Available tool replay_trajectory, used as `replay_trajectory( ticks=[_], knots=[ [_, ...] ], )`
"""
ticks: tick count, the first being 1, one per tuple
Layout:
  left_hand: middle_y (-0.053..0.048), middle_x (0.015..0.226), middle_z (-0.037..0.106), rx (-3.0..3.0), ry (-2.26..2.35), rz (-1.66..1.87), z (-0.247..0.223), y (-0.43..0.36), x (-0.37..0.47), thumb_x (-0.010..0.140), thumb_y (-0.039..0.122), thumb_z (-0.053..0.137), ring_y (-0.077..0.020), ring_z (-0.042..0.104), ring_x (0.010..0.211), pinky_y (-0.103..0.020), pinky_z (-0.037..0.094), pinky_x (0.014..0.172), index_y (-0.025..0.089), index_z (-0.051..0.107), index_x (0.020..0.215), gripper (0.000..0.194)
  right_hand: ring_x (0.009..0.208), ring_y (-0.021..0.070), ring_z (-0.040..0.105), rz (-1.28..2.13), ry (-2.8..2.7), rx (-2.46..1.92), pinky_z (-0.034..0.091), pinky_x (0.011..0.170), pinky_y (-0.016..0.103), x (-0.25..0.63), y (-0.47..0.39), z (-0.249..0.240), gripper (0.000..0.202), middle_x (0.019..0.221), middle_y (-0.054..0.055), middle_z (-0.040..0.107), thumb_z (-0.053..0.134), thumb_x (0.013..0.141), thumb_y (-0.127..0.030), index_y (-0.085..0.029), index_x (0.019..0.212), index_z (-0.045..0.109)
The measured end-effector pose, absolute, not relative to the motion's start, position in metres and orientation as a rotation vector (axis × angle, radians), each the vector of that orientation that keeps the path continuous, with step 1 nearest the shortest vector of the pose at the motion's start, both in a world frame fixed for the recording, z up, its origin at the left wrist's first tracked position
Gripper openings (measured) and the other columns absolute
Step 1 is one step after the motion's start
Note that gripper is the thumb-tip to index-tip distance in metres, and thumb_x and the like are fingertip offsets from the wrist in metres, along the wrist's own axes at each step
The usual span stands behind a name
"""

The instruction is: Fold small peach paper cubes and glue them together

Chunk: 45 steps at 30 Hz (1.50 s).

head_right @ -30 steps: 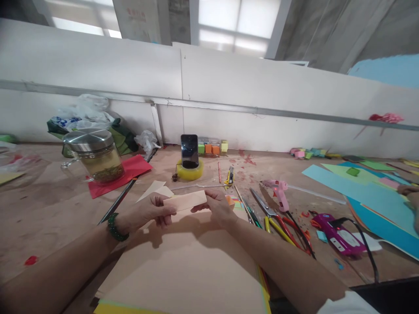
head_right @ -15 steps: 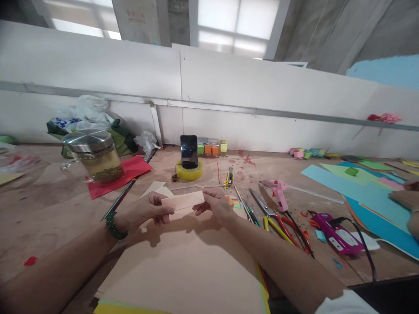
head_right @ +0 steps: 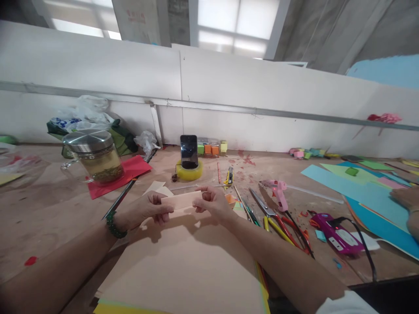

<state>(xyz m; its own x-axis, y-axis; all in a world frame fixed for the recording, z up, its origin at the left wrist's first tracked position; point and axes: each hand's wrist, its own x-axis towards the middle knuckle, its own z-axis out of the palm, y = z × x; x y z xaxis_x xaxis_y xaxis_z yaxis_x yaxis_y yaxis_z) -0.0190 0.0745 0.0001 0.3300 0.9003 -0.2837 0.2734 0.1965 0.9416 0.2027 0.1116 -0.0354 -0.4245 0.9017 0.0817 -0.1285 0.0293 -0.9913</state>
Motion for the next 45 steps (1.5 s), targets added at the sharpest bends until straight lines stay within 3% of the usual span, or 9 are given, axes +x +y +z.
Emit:
replay_trajectory(
  ticks=[8, 11, 14, 18, 23, 33, 40, 45],
  knots=[
    [-0.002, 0.058, 0.068, 1.312, 1.149, 0.402, -0.001, 0.074, -0.023, 0.054, 0.047, 0.079, -0.0130, 0.063, 0.051, -0.017, 0.038, 0.043, 0.013, 0.064, 0.064, 0.039, 0.048, 0.0086, 0.054, 1.492, -1.523, -0.835, 0.043, 0.050, 0.022, 0.199, 0.105, -0.033, 0.041, 0.057, -0.006, 0.061, 0.076, 0.063, -0.029, -0.017, 0.097, 0.057],
    [-0.002, 0.067, 0.071, 1.350, 1.107, 0.376, 0.003, 0.069, -0.018, 0.058, 0.046, 0.077, -0.0130, 0.065, 0.055, -0.016, 0.037, 0.040, 0.014, 0.066, 0.067, 0.035, 0.049, 0.0086, 0.053, 1.488, -1.565, -0.845, 0.044, 0.050, 0.022, 0.197, 0.098, -0.031, 0.042, 0.055, -0.008, 0.058, 0.074, 0.064, -0.027, -0.017, 0.100, 0.056],
    [-0.003, 0.062, 0.069, 1.326, 1.068, 0.365, 0.003, 0.065, -0.013, 0.064, 0.049, 0.073, -0.0138, 0.063, 0.050, -0.017, 0.036, 0.036, 0.013, 0.065, 0.068, 0.037, 0.050, 0.0085, 0.053, 1.504, -1.616, -0.873, 0.044, 0.051, 0.021, 0.195, 0.090, -0.028, 0.042, 0.057, -0.008, 0.057, 0.071, 0.065, -0.026, -0.018, 0.103, 0.055],
    [-0.004, 0.055, 0.068, 1.294, 1.060, 0.308, -0.002, 0.063, -0.012, 0.063, 0.049, 0.073, -0.0176, 0.065, 0.046, -0.019, 0.040, 0.034, 0.013, 0.064, 0.068, 0.038, 0.047, 0.0079, 0.050, 1.504, -1.661, -1.008, 0.036, 0.042, 0.017, 0.194, 0.081, -0.024, 0.044, 0.055, -0.009, 0.052, 0.067, 0.067, -0.021, -0.019, 0.109, 0.054],
    [-0.006, 0.053, 0.068, 1.312, 1.078, 0.298, -0.005, 0.063, -0.011, 0.063, 0.043, 0.073, -0.0186, 0.065, 0.045, -0.017, 0.034, 0.032, 0.012, 0.064, 0.067, 0.033, 0.046, 0.0080, 0.048, 1.517, -1.664, -1.033, 0.030, 0.037, 0.015, 0.194, 0.083, -0.029, 0.047, 0.053, -0.009, 0.051, 0.067, 0.066, -0.021, -0.019, 0.111, 0.054],
    [-0.001, 0.049, 0.063, 1.191, 1.041, 0.406, -0.001, 0.061, -0.006, 0.055, 0.040, 0.078, -0.0162, 0.062, 0.044, -0.023, 0.046, 0.040, 0.014, 0.059, 0.060, 0.033, 0.051, 0.0086, 0.052, 1.507, -1.660, -0.904, 0.039, 0.047, 0.020, 0.193, 0.090, -0.036, 0.042, 0.056, -0.009, 0.054, 0.067, 0.067, -0.025, -0.018, 0.105, 0.053],
    [-0.003, 0.059, 0.067, 1.153, 1.011, 0.385, -0.009, 0.063, -0.009, 0.055, 0.050, 0.080, -0.0172, 0.064, 0.049, -0.022, 0.043, 0.039, 0.012, 0.062, 0.067, 0.043, 0.049, 0.0099, 0.051, 1.487, -1.701, -0.979, 0.030, 0.035, 0.015, 0.194, 0.088, -0.040, 0.043, 0.057, -0.009, 0.050, 0.065, 0.070, -0.027, -0.021, 0.111, 0.051],
    [-0.001, 0.058, 0.065, 1.109, 0.952, 0.404, -0.015, 0.063, -0.008, 0.061, 0.052, 0.078, -0.0157, 0.064, 0.048, -0.026, 0.048, 0.047, 0.013, 0.059, 0.066, 0.043, 0.054, 0.0102, 0.057, 1.477, -1.727, -0.849, 0.043, 0.048, 0.020, 0.194, 0.090, -0.042, 0.043, 0.055, -0.011, 0.047, 0.069, 0.072, -0.032, -0.020, 0.109, 0.050]
  ],
)
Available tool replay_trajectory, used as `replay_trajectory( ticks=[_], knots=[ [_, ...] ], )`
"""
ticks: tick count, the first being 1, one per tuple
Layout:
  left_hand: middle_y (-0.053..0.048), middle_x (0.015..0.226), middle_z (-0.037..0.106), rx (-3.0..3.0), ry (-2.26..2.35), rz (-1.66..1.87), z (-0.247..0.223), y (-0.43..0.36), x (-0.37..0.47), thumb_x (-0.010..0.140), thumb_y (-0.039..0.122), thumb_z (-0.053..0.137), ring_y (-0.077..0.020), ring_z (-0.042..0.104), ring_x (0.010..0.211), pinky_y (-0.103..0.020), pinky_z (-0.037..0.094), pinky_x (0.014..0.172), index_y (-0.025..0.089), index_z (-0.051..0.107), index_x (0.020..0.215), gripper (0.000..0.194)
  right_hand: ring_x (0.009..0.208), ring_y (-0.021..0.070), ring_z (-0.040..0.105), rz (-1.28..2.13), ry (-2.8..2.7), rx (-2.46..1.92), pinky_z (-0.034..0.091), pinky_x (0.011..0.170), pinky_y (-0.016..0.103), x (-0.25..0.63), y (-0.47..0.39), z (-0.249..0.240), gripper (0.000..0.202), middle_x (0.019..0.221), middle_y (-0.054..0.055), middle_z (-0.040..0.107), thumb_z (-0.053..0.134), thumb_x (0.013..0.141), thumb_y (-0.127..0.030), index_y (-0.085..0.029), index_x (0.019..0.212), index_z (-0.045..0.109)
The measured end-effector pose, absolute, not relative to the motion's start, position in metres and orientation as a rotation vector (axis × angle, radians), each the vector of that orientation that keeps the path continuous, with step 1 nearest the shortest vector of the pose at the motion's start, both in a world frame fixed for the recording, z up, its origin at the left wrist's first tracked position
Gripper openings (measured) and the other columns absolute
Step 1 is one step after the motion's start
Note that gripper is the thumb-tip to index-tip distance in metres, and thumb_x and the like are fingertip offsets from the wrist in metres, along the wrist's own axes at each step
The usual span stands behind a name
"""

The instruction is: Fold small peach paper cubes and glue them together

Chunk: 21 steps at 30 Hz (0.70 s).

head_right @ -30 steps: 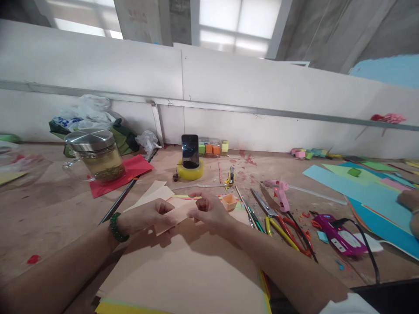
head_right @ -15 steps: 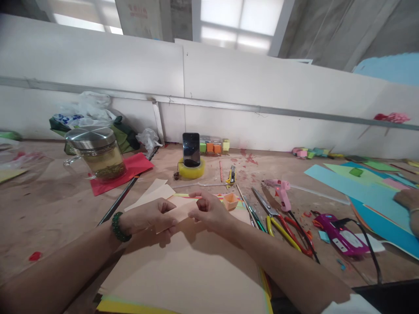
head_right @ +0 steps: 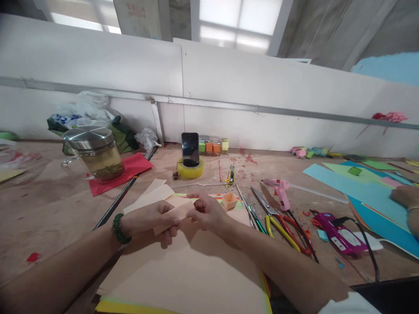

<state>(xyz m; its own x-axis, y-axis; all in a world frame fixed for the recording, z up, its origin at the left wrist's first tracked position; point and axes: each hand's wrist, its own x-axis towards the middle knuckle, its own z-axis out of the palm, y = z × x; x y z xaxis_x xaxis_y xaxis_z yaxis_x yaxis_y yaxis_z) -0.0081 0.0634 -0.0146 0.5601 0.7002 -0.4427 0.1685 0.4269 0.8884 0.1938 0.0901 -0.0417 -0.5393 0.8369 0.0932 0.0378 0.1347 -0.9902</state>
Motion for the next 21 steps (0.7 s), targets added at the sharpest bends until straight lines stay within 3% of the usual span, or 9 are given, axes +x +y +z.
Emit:
replay_trajectory(
  ticks=[4, 6, 12, 21],
  knots=[
    [0.000, 0.055, 0.063, 1.148, 0.936, 0.390, -0.0138, 0.0642, -0.0080, 0.062, 0.053, 0.078, -0.0152, 0.063, 0.045, -0.025, 0.047, 0.045, 0.013, 0.058, 0.063, 0.044, 0.055, 0.0104, 0.059, 1.529, -1.688, -0.826, 0.047, 0.056, 0.025, 0.1950, 0.0938, -0.0392, 0.045, 0.064, -0.005, 0.060, 0.064, 0.077, -0.049, -0.019, 0.107, 0.049],
    [0.000, 0.054, 0.063, 1.151, 0.942, 0.388, -0.0132, 0.0642, -0.0080, 0.060, 0.054, 0.078, -0.0147, 0.062, 0.045, -0.025, 0.047, 0.045, 0.012, 0.059, 0.060, 0.046, 0.053, 0.0100, 0.058, 1.510, -1.665, -0.852, 0.046, 0.054, 0.024, 0.1951, 0.0948, -0.0378, 0.046, 0.061, -0.006, 0.059, 0.064, 0.076, -0.052, -0.019, 0.103, 0.050],
    [0.000, 0.054, 0.062, 1.158, 0.957, 0.398, -0.0119, 0.0643, -0.0077, 0.057, 0.054, 0.079, -0.0139, 0.062, 0.044, -0.023, 0.047, 0.042, 0.012, 0.059, 0.059, 0.046, 0.050, 0.0100, 0.056, 1.445, -1.638, -0.904, 0.046, 0.051, 0.024, 0.1930, 0.0959, -0.0397, 0.045, 0.059, -0.007, 0.059, 0.074, 0.067, -0.045, -0.019, 0.097, 0.052],
    [-0.001, 0.052, 0.062, 1.147, 0.945, 0.407, -0.0125, 0.0647, -0.0068, 0.058, 0.053, 0.079, -0.0148, 0.062, 0.043, -0.024, 0.047, 0.042, 0.012, 0.059, 0.058, 0.045, 0.051, 0.0105, 0.056, 1.419, -1.635, -0.883, 0.047, 0.053, 0.024, 0.1924, 0.0959, -0.0404, 0.040, 0.060, -0.006, 0.061, 0.072, 0.067, -0.036, -0.020, 0.096, 0.052]
  ],
)
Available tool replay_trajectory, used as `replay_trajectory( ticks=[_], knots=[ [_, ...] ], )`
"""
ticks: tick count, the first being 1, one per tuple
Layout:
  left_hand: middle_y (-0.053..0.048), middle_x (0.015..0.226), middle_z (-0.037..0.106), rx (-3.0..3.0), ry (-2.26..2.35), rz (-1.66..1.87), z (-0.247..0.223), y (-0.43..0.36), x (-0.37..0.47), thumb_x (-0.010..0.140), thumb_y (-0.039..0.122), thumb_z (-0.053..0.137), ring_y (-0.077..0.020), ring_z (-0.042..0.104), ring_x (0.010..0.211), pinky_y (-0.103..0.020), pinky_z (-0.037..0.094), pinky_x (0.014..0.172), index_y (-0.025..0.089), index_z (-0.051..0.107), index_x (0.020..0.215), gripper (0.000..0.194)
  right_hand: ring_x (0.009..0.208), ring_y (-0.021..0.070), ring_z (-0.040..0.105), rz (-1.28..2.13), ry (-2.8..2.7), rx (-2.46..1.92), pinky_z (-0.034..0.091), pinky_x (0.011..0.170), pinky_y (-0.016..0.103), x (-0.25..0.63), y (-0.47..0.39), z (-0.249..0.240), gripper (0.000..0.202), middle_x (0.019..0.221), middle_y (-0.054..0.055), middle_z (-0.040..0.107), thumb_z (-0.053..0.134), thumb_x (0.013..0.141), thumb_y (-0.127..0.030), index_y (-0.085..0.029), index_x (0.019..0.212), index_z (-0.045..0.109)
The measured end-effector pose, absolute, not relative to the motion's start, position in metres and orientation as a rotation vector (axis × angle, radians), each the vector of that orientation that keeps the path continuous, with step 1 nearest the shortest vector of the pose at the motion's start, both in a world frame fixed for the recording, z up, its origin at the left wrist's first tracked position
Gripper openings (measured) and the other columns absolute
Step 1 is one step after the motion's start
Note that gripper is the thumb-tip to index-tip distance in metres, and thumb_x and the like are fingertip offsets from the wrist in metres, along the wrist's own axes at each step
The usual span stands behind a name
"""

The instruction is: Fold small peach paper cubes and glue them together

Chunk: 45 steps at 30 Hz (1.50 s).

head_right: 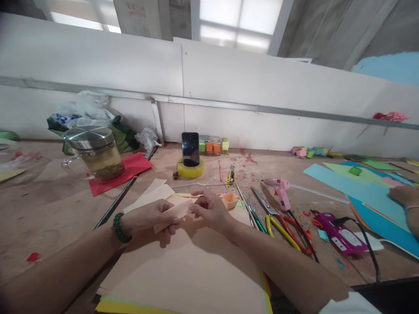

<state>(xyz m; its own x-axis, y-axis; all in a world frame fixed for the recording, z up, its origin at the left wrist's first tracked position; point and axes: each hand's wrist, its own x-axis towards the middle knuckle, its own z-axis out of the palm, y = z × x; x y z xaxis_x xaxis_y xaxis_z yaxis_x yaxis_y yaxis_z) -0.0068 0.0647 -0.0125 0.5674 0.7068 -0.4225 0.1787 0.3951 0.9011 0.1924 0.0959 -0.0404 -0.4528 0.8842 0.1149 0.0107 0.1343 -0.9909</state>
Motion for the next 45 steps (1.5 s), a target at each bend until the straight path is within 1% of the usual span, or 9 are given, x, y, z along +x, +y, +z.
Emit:
replay_trajectory(
  ticks=[6, 16, 21, 25, 28, 33, 36, 38, 45],
  knots=[
    [-0.001, 0.053, 0.062, 1.160, 0.916, 0.401, -0.014, 0.065, -0.009, 0.062, 0.051, 0.078, -0.0151, 0.062, 0.045, -0.025, 0.048, 0.044, 0.012, 0.060, 0.061, 0.043, 0.051, 0.0110, 0.056, 1.376, -1.656, -0.885, 0.045, 0.052, 0.024, 0.192, 0.096, -0.043, 0.038, 0.061, -0.006, 0.060, 0.070, 0.067, -0.035, -0.019, 0.097, 0.052],
    [0.002, 0.052, 0.059, 1.198, 0.921, 0.397, -0.015, 0.065, -0.008, 0.065, 0.048, 0.074, -0.0133, 0.058, 0.039, -0.022, 0.045, 0.036, 0.014, 0.055, 0.062, 0.039, 0.052, 0.0108, 0.055, 1.326, -1.705, -0.885, 0.044, 0.052, 0.024, 0.193, 0.096, -0.043, 0.036, 0.062, -0.005, 0.060, 0.068, 0.070, -0.034, -0.020, 0.098, 0.051],
    [0.000, 0.055, 0.061, 1.177, 0.977, 0.372, -0.012, 0.064, -0.006, 0.061, 0.048, 0.074, -0.0157, 0.060, 0.046, -0.028, 0.050, 0.044, 0.015, 0.055, 0.064, 0.038, 0.052, 0.0102, 0.051, 1.208, -1.819, -0.902, 0.039, 0.050, 0.023, 0.195, 0.094, -0.043, 0.030, 0.062, -0.005, 0.059, 0.063, 0.074, -0.031, -0.020, 0.100, 0.051],
    [0.000, 0.058, 0.060, 1.434, 1.178, 0.363, -0.005, 0.060, -0.002, 0.065, 0.039, 0.066, -0.0129, 0.056, 0.051, -0.023, 0.039, 0.046, 0.016, 0.055, 0.065, 0.026, 0.049, 0.0091, 0.044, 1.150, -1.920, -0.942, 0.033, 0.048, 0.021, 0.197, 0.093, -0.040, 0.028, 0.058, -0.007, 0.053, 0.059, 0.076, -0.026, -0.020, 0.102, 0.050],
    [0.003, 0.060, 0.055, 1.793, 1.446, 0.361, 0.002, 0.057, -0.003, 0.066, 0.031, 0.063, -0.0130, 0.050, 0.054, -0.023, 0.032, 0.047, 0.017, 0.062, 0.075, 0.017, 0.050, 0.0099, 0.045, 1.125, -2.003, -1.001, 0.033, 0.050, 0.021, 0.199, 0.095, -0.039, 0.028, 0.056, -0.008, 0.053, 0.058, 0.075, -0.023, -0.021, 0.102, 0.050],
    [-0.001, 0.082, 0.056, 2.161, 1.527, 0.313, 0.001, 0.059, -0.008, 0.062, 0.029, 0.067, -0.0197, 0.054, 0.074, -0.027, 0.040, 0.061, 0.020, 0.067, 0.105, 0.044, 0.056, 0.0122, 0.052, 1.106, -2.099, -1.088, 0.037, 0.054, 0.023, 0.200, 0.097, -0.042, 0.026, 0.058, -0.007, 0.057, 0.059, 0.077, -0.022, -0.021, 0.101, 0.051],
    [-0.005, 0.102, 0.054, 2.196, 1.421, 0.331, -0.006, 0.062, -0.010, 0.064, 0.025, 0.065, -0.0218, 0.057, 0.088, -0.029, 0.047, 0.072, 0.026, 0.057, 0.126, 0.063, 0.059, 0.0130, 0.055, 1.130, -2.090, -1.104, 0.038, 0.055, 0.022, 0.199, 0.096, -0.045, 0.025, 0.062, -0.005, 0.060, 0.058, 0.078, -0.021, -0.021, 0.102, 0.051],
    [-0.006, 0.111, 0.052, 2.178, 1.393, 0.319, -0.009, 0.063, -0.011, 0.065, 0.024, 0.066, -0.0241, 0.057, 0.097, -0.032, 0.048, 0.079, 0.029, 0.052, 0.132, 0.069, 0.060, 0.0133, 0.055, 1.102, -2.112, -1.106, 0.038, 0.054, 0.022, 0.199, 0.094, -0.044, 0.023, 0.064, -0.004, 0.061, 0.057, 0.081, -0.023, -0.021, 0.103, 0.052],
    [-0.014, 0.125, 0.055, 2.340, 1.346, 0.349, -0.017, 0.044, -0.020, 0.077, 0.024, 0.062, -0.0308, 0.047, 0.119, -0.043, 0.039, 0.101, 0.015, 0.058, 0.123, 0.047, 0.061, 0.0135, 0.052, 0.933, -2.246, -1.191, 0.036, 0.053, 0.022, 0.200, 0.089, -0.037, 0.025, 0.068, -0.002, 0.060, 0.052, 0.086, -0.023, -0.020, 0.111, 0.057]
  ],
)
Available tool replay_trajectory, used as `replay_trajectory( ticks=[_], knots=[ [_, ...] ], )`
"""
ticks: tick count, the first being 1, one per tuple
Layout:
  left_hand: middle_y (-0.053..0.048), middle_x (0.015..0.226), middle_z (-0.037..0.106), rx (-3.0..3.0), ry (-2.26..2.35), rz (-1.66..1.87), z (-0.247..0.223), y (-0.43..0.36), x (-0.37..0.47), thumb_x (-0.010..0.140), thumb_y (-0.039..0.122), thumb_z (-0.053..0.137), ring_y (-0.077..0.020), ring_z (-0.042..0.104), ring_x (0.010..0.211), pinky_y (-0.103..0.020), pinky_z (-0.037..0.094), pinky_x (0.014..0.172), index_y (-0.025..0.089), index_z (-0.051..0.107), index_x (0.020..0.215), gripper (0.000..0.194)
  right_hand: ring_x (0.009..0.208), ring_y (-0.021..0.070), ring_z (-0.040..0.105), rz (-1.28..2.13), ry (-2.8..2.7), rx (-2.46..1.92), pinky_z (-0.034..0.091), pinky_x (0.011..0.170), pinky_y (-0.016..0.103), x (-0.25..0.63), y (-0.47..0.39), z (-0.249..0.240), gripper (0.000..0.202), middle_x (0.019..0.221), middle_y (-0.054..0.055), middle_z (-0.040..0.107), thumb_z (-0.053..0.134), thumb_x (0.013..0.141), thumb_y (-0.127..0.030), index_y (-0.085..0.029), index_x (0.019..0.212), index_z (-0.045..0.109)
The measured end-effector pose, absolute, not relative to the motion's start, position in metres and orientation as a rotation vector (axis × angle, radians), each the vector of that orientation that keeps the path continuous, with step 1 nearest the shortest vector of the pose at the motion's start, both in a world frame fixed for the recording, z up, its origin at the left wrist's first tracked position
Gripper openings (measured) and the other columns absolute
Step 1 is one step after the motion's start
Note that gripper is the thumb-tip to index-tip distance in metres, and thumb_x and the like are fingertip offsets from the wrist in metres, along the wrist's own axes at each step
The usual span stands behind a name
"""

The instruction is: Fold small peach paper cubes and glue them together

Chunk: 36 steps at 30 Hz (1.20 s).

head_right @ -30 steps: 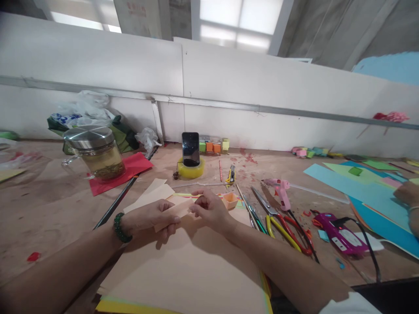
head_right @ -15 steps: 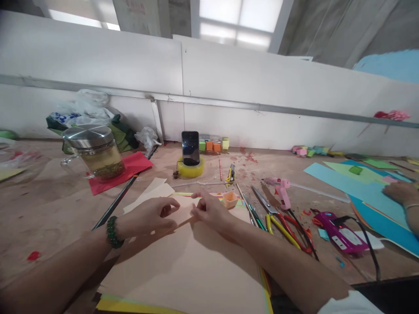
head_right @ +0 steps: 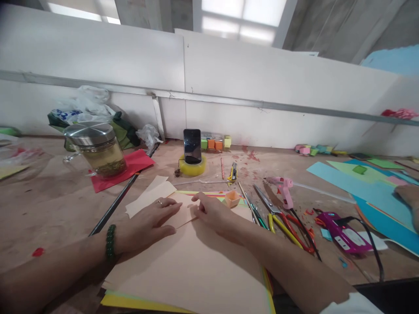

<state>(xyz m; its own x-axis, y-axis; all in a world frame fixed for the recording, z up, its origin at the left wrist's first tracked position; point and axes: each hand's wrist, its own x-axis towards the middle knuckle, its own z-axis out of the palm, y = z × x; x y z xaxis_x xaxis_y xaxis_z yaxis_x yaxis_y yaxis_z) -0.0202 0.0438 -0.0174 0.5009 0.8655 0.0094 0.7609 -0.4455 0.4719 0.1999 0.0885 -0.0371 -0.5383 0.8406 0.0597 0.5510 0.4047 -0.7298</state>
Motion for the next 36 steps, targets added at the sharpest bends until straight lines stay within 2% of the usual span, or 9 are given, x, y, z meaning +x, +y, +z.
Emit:
replay_trajectory(
  ticks=[5, 9, 15, 19, 22, 25, 30, 33, 36],
  knots=[
    [-0.012, 0.125, 0.057, 2.390, 1.328, 0.429, -0.028, 0.031, -0.026, 0.085, 0.027, 0.057, -0.0283, 0.051, 0.115, -0.042, 0.042, 0.100, 0.018, 0.064, 0.112, 0.029, 0.063, 0.0157, 0.054, 0.801, -2.331, -1.250, 0.037, 0.057, 0.025, 0.201, 0.087, -0.037, 0.033, 0.072, 0.001, 0.064, 0.048, 0.087, -0.019, -0.022, 0.118, 0.058],
    [-0.012, 0.121, 0.060, 2.519, 1.290, 0.434, -0.032, 0.028, -0.027, 0.089, 0.024, 0.053, -0.0278, 0.052, 0.112, -0.042, 0.044, 0.096, 0.018, 0.064, 0.110, 0.024, 0.075, 0.0203, 0.061, 0.731, -2.392, -1.276, 0.042, 0.067, 0.029, 0.201, 0.085, -0.031, 0.039, 0.086, 0.007, 0.070, 0.046, 0.087, -0.017, -0.020, 0.124, 0.056],
    [-0.008, 0.113, 0.063, 2.693, 1.193, 0.575, -0.033, 0.021, -0.026, 0.093, 0.018, 0.048, -0.0240, 0.052, 0.104, -0.038, 0.047, 0.088, 0.019, 0.066, 0.095, 0.018, 0.086, 0.0207, 0.063, 0.730, -2.526, -1.354, 0.044, 0.074, 0.029, 0.199, 0.080, -0.017, 0.040, 0.099, 0.011, 0.070, 0.041, 0.092, -0.017, -0.017, 0.132, 0.049],
    [-0.006, 0.103, 0.063, 2.666, 1.195, 0.551, -0.032, 0.017, -0.025, 0.094, 0.017, 0.046, -0.0213, 0.052, 0.094, -0.034, 0.047, 0.080, 0.019, 0.066, 0.093, 0.020, 0.082, 0.0214, 0.063, 0.703, -2.570, -1.425, 0.043, 0.071, 0.029, 0.196, 0.080, -0.012, 0.042, 0.092, 0.009, 0.070, 0.039, 0.093, -0.016, -0.016, 0.134, 0.045],
    [-0.005, 0.105, 0.063, 2.695, 1.220, 0.547, -0.030, 0.015, -0.023, 0.095, 0.018, 0.045, -0.0215, 0.052, 0.095, -0.035, 0.046, 0.081, 0.020, 0.066, 0.093, 0.021, 0.076, 0.0194, 0.062, 0.666, -2.584, -1.408, 0.042, 0.069, 0.027, 0.197, 0.081, -0.014, 0.044, 0.085, 0.006, 0.069, 0.042, 0.092, -0.016, -0.019, 0.136, 0.042],
    [-0.006, 0.109, 0.064, 2.773, 1.248, 0.488, -0.025, 0.012, -0.021, 0.094, 0.016, 0.046, -0.0229, 0.052, 0.099, -0.036, 0.046, 0.083, 0.018, 0.064, 0.097, 0.019, 0.076, 0.0184, 0.060, 0.496, -2.644, -1.293, 0.042, 0.067, 0.027, 0.200, 0.083, -0.021, 0.044, 0.091, 0.006, 0.065, 0.047, 0.090, -0.015, -0.020, 0.134, 0.045],
    [-0.009, 0.111, 0.064, 2.884, 1.215, 0.360, -0.020, 0.006, -0.019, 0.091, 0.008, 0.044, -0.0232, 0.056, 0.097, -0.037, 0.048, 0.083, 0.015, 0.062, 0.103, 0.023, 0.077, 0.0171, 0.051, 0.056, -2.824, -0.841, 0.040, 0.066, 0.026, 0.202, 0.082, -0.026, 0.030, 0.086, 0.006, 0.056, 0.047, 0.089, -0.006, -0.020, 0.111, 0.061],
    [-0.010, 0.111, 0.066, 2.927, 1.226, 0.334, -0.018, 0.005, -0.018, 0.090, 0.009, 0.045, -0.0230, 0.059, 0.093, -0.036, 0.049, 0.082, 0.013, 0.061, 0.109, 0.025, 0.077, 0.0171, 0.048, -0.008, -2.914, -0.621, 0.040, 0.068, 0.027, 0.200, 0.079, -0.020, 0.032, 0.085, 0.006, 0.055, 0.046, 0.091, -0.005, -0.017, 0.118, 0.058],
    [-0.010, 0.109, 0.068, 2.965, 1.226, 0.317, -0.015, 0.004, -0.017, 0.089, 0.009, 0.047, -0.0229, 0.060, 0.091, -0.035, 0.049, 0.081, 0.013, 0.063, 0.103, 0.022, 0.080, 0.0182, 0.047, 0.009, -2.967, -0.586, 0.041, 0.069, 0.028, 0.198, 0.076, -0.015, 0.029, 0.088, 0.007, 0.056, 0.049, 0.092, -0.008, -0.015, 0.119, 0.057]
  ],
)
